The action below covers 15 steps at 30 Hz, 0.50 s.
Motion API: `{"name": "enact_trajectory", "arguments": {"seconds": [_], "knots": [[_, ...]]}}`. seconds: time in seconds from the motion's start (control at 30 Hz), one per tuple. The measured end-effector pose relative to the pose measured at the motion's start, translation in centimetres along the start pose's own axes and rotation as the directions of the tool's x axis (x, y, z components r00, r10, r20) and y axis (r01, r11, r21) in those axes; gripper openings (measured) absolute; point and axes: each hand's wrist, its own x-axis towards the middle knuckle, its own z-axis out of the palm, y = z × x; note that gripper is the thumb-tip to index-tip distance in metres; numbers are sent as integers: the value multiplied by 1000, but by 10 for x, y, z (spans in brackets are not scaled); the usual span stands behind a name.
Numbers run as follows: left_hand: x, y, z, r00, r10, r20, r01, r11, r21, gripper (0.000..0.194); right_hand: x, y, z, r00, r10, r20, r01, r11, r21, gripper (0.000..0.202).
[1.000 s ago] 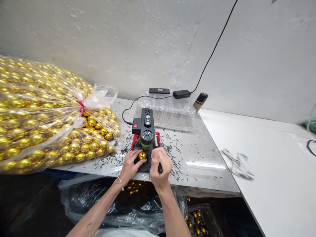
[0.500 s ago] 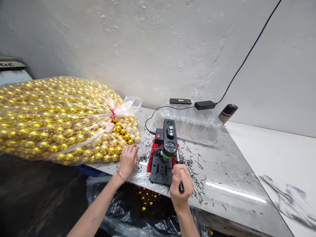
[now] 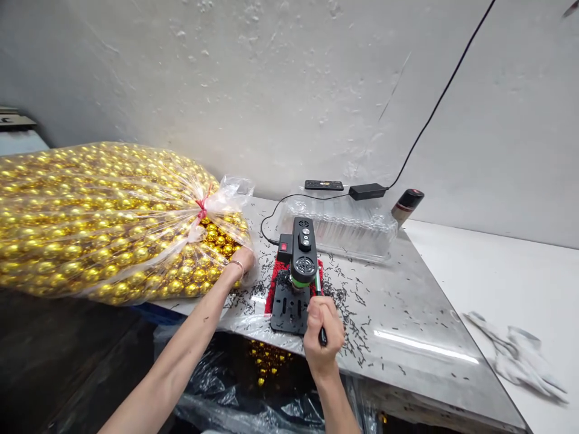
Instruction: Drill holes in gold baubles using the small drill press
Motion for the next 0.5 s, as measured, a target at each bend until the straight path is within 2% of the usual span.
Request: {"name": "enact_trajectory", "arguments": {"seconds": [0.1,0.13,0.17,0.23,0.3,0.37,0.43,0.5], "knots": [[-17,16,-16,998,-57,-24,59,994,95,10,0,0,-1,999,-20,29,20,1000,0,29],[-26,22,-21,996,-77,-32,80,992,99,17,-1,1,-1,999,-26,32,26,1000,2,29],[-36,28,-26,994,-102,-36,104,993,64,26,-1,1,-1,999,-30,31,30,1000,3,29],[-59,39,-33,984,-176,-13,173,976,-128,38,-1,1,-1,999,-25,22,25,1000,2,29],[-83,46,-35,958,-278,64,280,873,-399,41,-1,0,0,1000,-18,18,18,1000,0,30],[-103,48,-33,911,-379,162,399,716,-573,38,-1,0,0,1000,-17,20,17,1000,-4,30],[-117,46,-26,858,-456,238,493,601,-629,35,-1,-1,0,1000,-12,27,12,1000,-10,30],[-126,40,-16,820,-501,276,552,564,-615,35,-1,-1,0,999,-3,37,3,1000,-17,30]]}}
